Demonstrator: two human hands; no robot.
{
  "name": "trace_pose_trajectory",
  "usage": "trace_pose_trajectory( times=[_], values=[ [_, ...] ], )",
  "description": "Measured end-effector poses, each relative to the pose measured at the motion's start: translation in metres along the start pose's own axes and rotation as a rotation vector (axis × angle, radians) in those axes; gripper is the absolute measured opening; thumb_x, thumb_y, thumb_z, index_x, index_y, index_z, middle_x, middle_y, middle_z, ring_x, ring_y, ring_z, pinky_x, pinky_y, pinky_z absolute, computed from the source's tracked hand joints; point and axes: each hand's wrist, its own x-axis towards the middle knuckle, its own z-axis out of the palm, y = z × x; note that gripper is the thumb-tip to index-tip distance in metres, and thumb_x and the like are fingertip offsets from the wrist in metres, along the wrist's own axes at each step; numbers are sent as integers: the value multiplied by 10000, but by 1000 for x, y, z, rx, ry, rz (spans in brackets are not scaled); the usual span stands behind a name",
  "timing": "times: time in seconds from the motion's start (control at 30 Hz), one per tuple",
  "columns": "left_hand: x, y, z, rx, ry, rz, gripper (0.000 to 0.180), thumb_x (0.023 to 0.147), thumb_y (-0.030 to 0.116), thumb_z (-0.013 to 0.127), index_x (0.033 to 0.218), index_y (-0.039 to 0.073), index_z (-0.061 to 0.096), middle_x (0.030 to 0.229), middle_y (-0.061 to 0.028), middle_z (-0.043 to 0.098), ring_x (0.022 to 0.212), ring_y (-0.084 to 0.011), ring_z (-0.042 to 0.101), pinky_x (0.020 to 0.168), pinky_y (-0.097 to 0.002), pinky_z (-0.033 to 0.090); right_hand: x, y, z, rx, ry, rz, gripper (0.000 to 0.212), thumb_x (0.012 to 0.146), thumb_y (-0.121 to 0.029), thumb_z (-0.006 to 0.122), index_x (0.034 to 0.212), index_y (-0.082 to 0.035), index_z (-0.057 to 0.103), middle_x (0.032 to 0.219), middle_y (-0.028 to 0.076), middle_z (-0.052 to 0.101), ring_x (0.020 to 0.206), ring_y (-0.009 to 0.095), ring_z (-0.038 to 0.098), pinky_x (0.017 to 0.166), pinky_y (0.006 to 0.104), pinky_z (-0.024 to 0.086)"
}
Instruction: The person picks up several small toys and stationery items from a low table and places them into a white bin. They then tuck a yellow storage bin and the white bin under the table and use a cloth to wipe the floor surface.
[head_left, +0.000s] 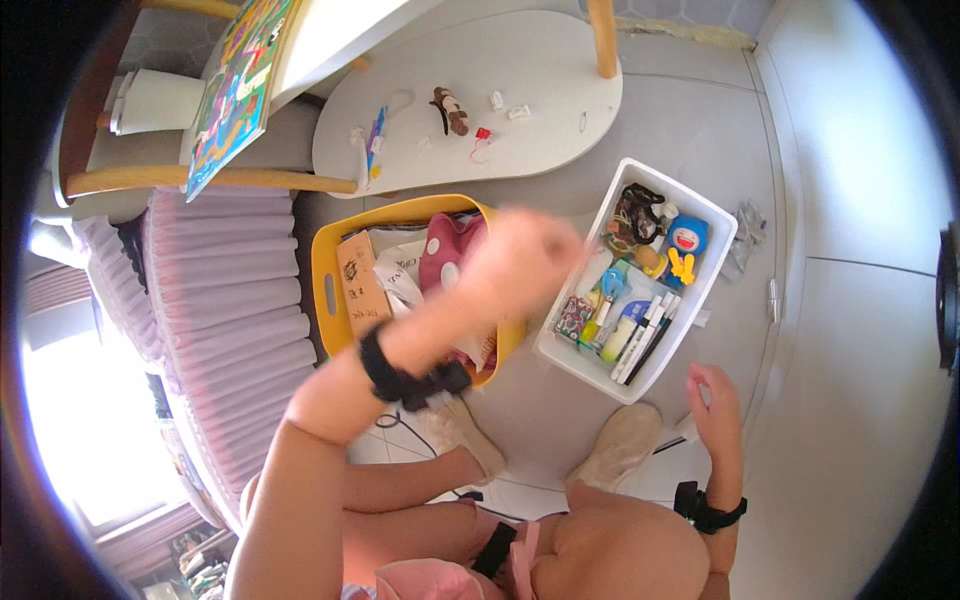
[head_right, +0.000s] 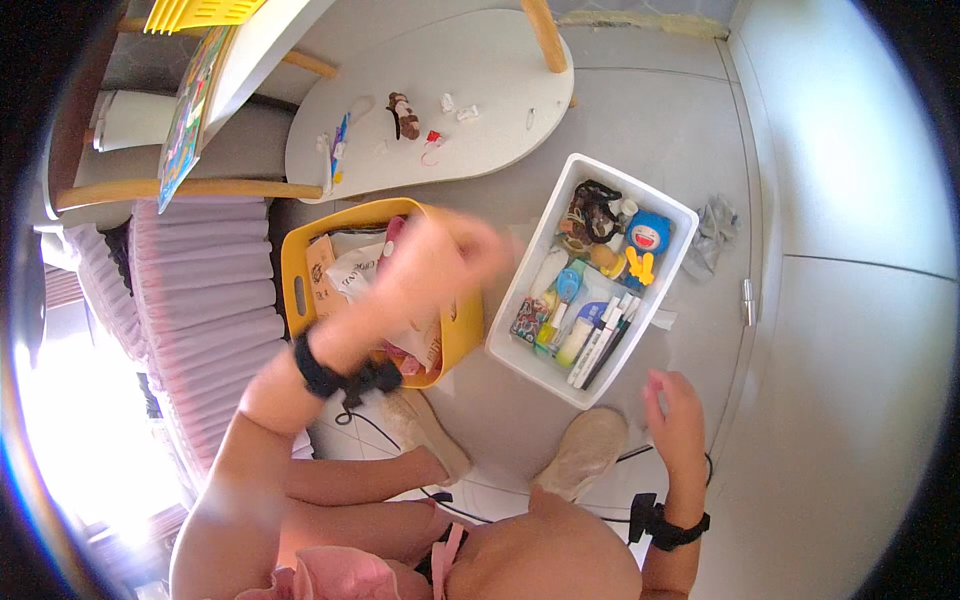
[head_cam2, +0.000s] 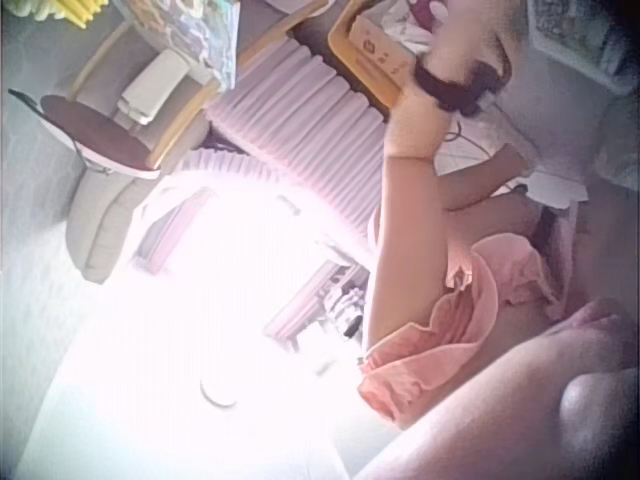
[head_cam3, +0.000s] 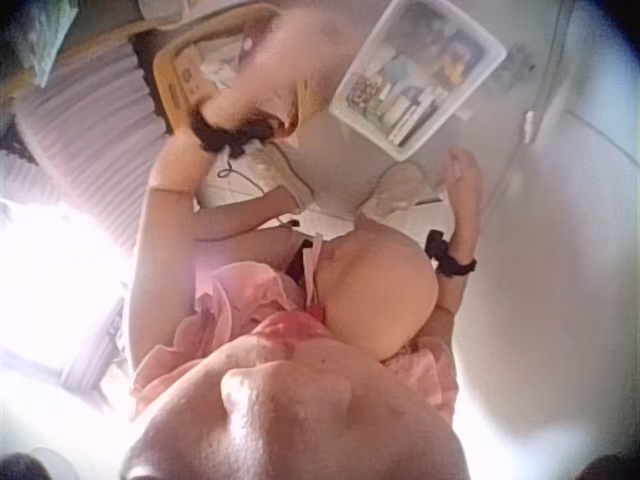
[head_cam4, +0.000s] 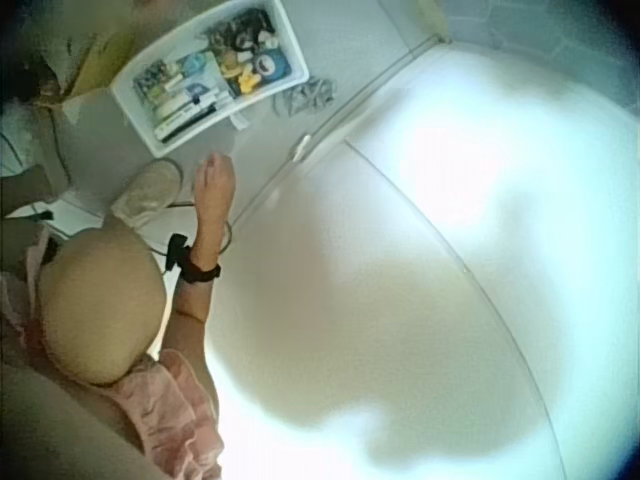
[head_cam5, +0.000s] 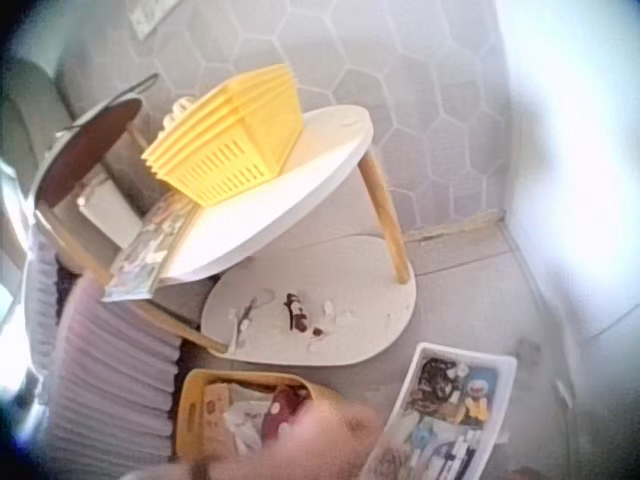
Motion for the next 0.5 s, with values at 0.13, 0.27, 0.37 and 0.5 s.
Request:
trace_pose_trajectory(
  times=[0.13,0.27,0.37,0.5],
  values=[
    [82,-75,-75,220,425,-159,285,777,298,628,817,16,613,688,-61,610,608,-138,544,567,-275,435,-1,-5,2,3,11,0,181,787,-72,569,948,8,548,826,158,563,778,307,554,704,358,440],
    [128,-153,-88,534,599,-356,462,720,409,659,872,-23,599,742,-94,619,634,-171,569,585,-303,456,-6,-10,0,-3,-20,15,183,790,-71,564,955,6,549,837,153,567,783,309,554,710,360,442],
    [140,-180,-90,91,246,-659,432,710,414,643,830,0,615,705,-99,614,650,-166,589,566,-297,460,-11,-9,-7,-62,25,24,181,792,-71,559,957,3,549,836,148,568,779,313,548,702,363,441],
    [137,-165,-98,-96,210,-706,345,753,383,598,852,53,621,676,-64,608,652,-124,606,541,-267,473,-18,0,-12,-40,24,48,173,799,-79,551,954,-4,552,814,143,558,769,313,534,681,373,434]
  ],
)
